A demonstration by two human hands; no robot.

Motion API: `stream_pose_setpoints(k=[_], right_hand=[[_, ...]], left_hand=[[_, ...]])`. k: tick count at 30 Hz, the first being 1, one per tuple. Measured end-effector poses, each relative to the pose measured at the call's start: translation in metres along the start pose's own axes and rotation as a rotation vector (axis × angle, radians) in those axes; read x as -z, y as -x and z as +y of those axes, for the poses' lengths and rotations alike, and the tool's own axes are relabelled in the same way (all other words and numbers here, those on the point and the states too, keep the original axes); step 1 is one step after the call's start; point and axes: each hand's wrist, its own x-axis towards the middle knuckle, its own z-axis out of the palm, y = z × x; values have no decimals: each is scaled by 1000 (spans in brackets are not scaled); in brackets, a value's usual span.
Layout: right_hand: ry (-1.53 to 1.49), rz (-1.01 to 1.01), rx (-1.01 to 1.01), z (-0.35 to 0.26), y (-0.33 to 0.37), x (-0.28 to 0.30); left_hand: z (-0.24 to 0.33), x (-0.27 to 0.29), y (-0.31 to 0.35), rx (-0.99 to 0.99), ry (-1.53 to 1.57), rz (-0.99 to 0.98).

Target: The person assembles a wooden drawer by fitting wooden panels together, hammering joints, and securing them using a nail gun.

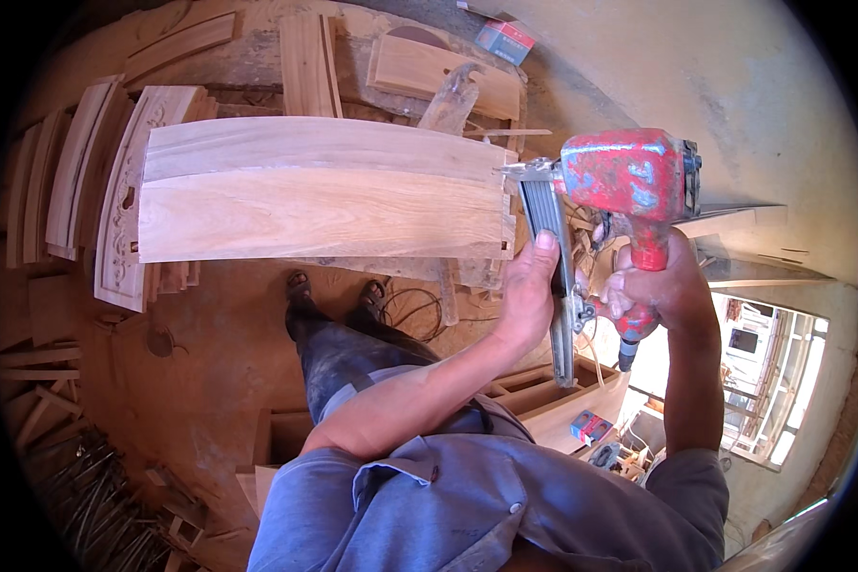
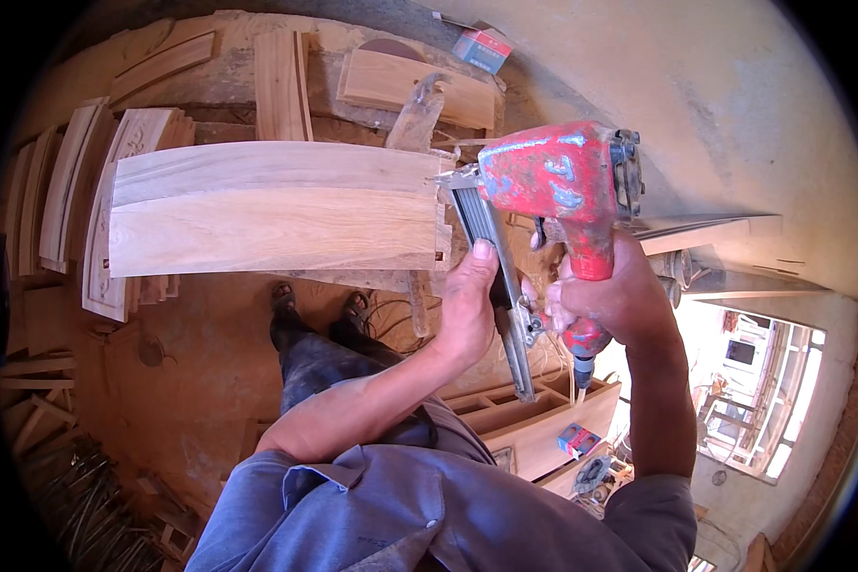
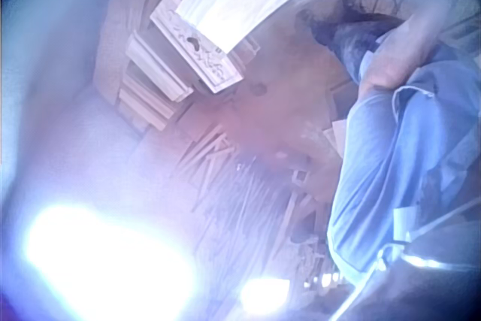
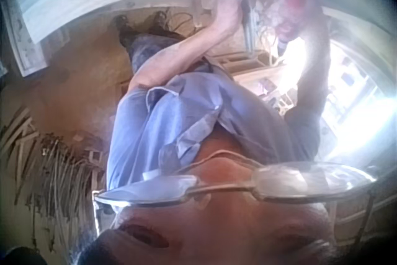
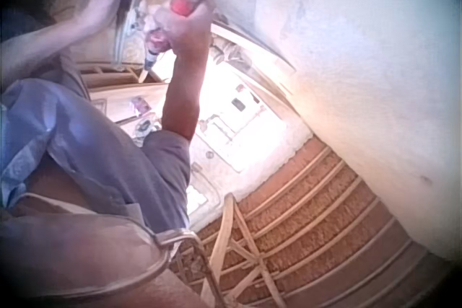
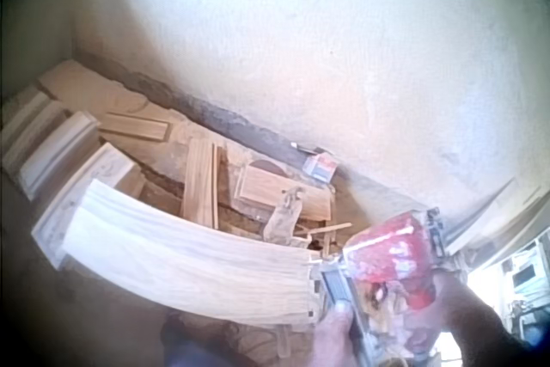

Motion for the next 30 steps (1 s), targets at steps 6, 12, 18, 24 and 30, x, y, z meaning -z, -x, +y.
stream_pose_setpoints(k=[6, 12, 18, 24, 30], right_hand=[[-30, -17, 17, -4, 2, 0], [-24, -33, 11, 1, -3, 5], [-17, -27, 2, -4, -2, 0], [21, -30, -5, -8, -2, -1], [-29, -30, -1, -1, -3, 2]], left_hand=[[0, -4, -2, -18, 30, -20], [-1, -2, -2, -11, 47, -24], [2, -4, 0, -18, 40, -10], [0, 0, -1, -27, 4, -16], [2, -2, 0, -26, -15, -2]])
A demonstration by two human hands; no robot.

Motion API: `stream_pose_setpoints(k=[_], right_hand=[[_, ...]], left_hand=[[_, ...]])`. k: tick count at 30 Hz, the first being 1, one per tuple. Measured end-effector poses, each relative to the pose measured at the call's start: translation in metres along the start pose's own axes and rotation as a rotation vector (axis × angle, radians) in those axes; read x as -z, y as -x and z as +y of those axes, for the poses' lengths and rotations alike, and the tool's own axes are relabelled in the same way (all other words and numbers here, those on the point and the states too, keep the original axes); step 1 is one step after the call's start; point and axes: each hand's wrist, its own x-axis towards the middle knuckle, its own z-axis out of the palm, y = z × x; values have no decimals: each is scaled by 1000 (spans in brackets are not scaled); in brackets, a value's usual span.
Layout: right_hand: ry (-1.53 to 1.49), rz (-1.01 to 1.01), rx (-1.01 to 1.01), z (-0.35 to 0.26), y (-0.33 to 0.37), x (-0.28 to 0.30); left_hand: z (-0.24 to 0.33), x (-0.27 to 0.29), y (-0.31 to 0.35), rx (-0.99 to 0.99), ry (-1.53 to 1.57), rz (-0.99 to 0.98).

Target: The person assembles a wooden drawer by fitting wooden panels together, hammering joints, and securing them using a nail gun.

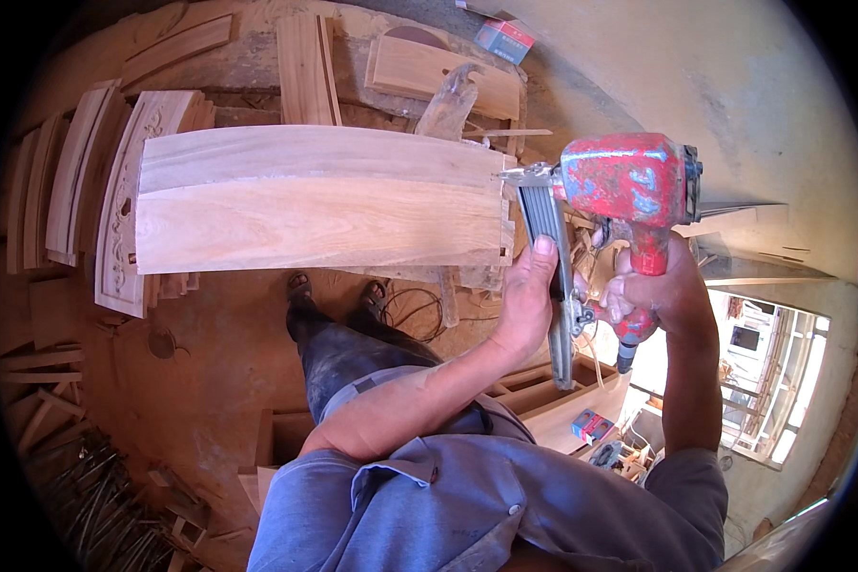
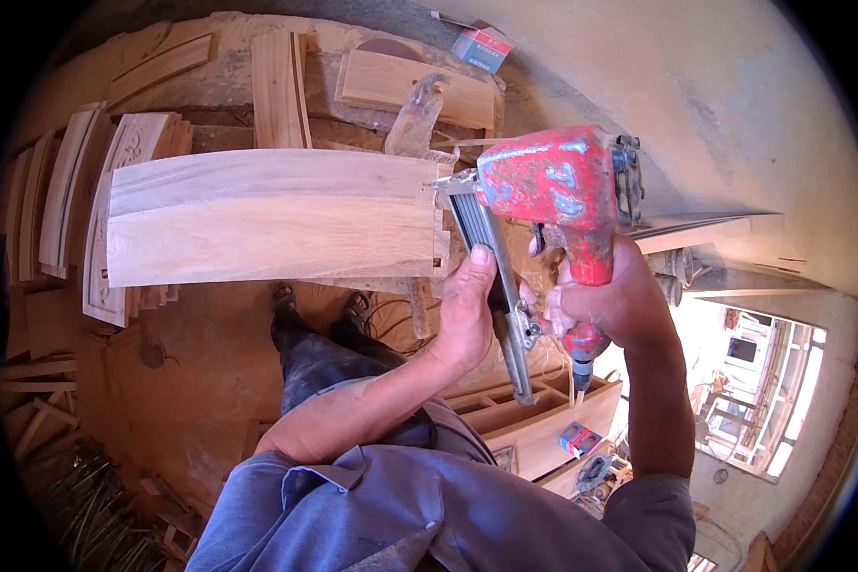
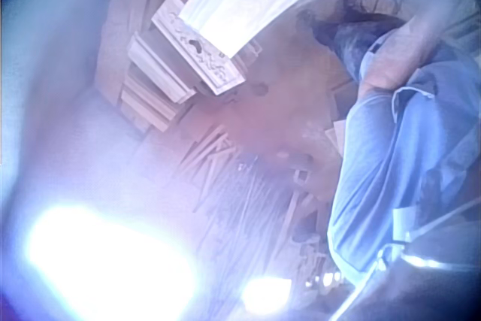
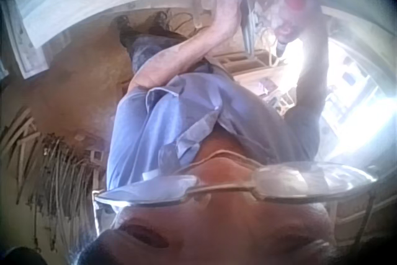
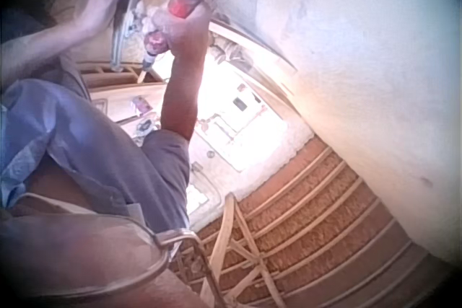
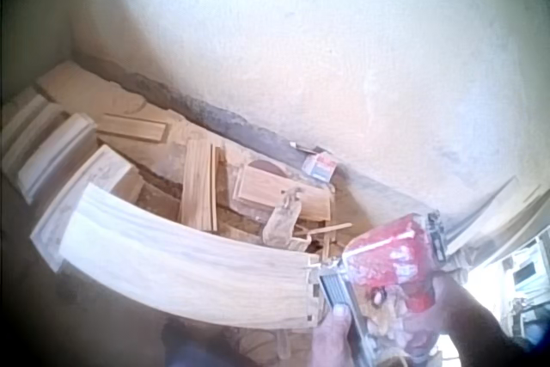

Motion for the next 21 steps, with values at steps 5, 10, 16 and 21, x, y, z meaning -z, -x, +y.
stream_pose_setpoints(k=[5, 10, 16, 21], right_hand=[[-111, 4, 25, 10, 3, 6], [-407, 20, 148, 59, 4, 20], [-824, -70, 100, 142, -8, 38], [-1068, -159, 87, 212, -35, 40]], left_hand=[[0, 1, -1, 49, -40, 12], [8, -12, -7, 53, -392, 59], [-2, -14, -40, 270, -773, 106], [-19, 28, -37, 297, -953, 4]])
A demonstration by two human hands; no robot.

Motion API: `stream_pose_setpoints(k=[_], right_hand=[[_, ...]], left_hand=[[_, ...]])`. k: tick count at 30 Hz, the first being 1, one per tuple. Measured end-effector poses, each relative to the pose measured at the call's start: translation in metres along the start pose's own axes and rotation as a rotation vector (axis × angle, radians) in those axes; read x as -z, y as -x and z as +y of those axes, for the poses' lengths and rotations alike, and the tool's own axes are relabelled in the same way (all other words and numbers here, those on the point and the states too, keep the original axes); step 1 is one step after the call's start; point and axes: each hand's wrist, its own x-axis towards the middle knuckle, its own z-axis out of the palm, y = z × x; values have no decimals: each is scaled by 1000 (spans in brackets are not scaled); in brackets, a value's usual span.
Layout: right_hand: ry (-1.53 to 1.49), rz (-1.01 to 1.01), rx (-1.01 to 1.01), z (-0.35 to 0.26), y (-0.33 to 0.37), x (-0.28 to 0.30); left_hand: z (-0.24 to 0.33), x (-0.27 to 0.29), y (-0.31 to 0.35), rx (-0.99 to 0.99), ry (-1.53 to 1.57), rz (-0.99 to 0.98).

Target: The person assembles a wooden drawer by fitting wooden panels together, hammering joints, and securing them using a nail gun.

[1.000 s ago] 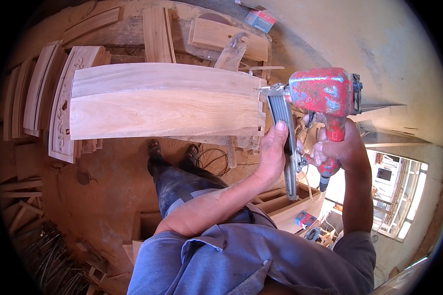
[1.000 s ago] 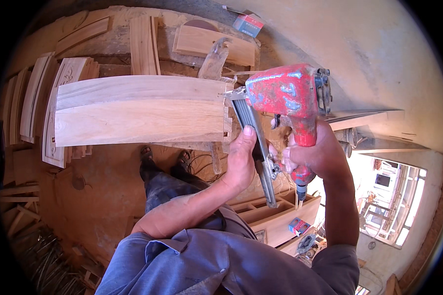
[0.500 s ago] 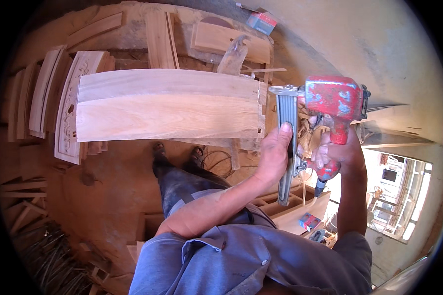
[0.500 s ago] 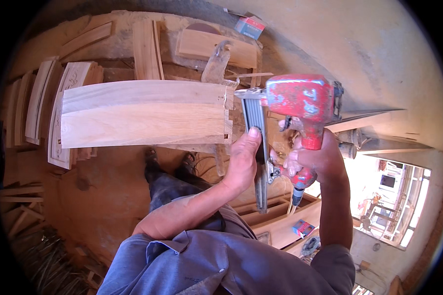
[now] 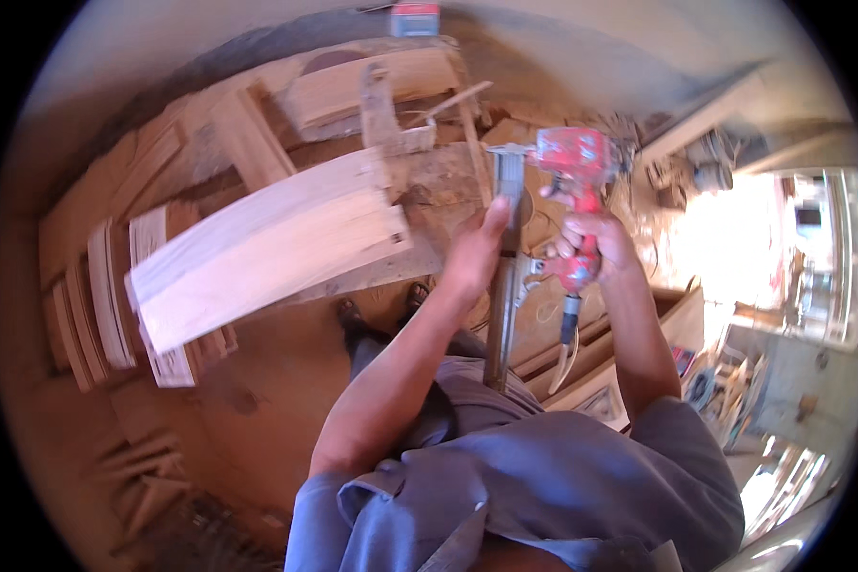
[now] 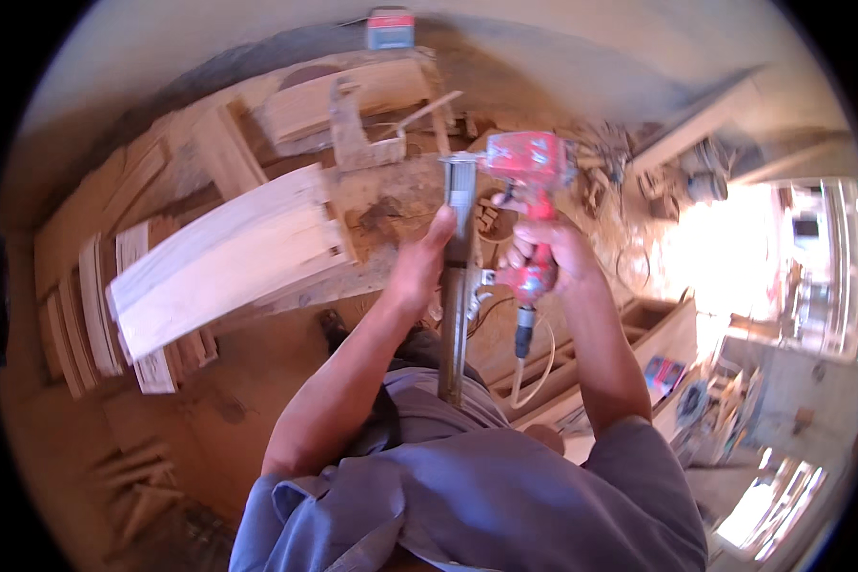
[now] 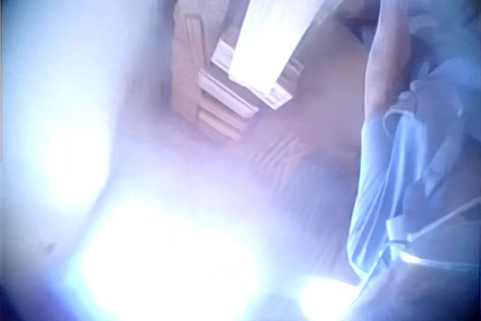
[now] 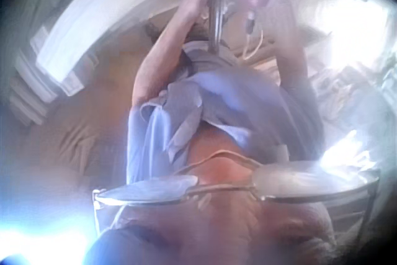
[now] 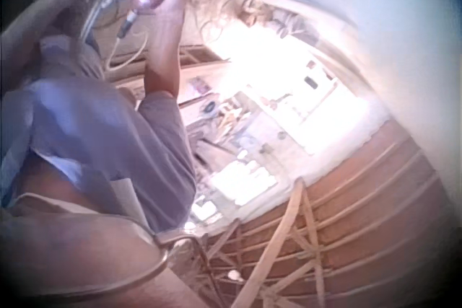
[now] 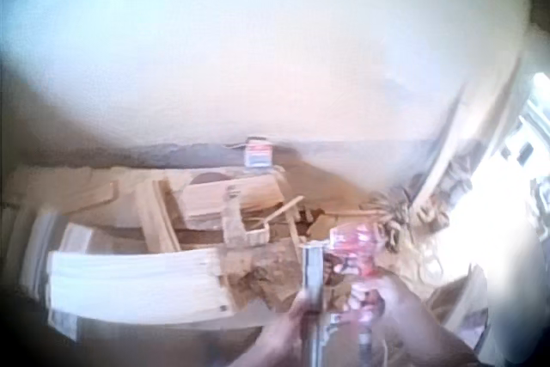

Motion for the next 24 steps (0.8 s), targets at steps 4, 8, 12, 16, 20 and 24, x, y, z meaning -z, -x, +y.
stream_pose_setpoints(k=[4, 8, 12, 16, 20, 24], right_hand=[[-207, 37, 81, 29, -16, 48], [-368, 123, 166, 54, -20, 80], [-478, 153, 166, 70, -23, 76], [-529, 97, 177, 85, -17, 67], [-534, 86, 115, 94, -4, 29], [-524, 83, 130, 98, -23, 35]], left_hand=[[-43, 41, 60, 107, -56, -207], [-58, 45, 106, 203, 191, -108], [-54, 28, 92, 77, 256, 29], [-52, 9, 72, -59, 418, 246], [-36, -5, 35, -178, 382, 373], [-56, 9, 4, -130, 329, 403]])
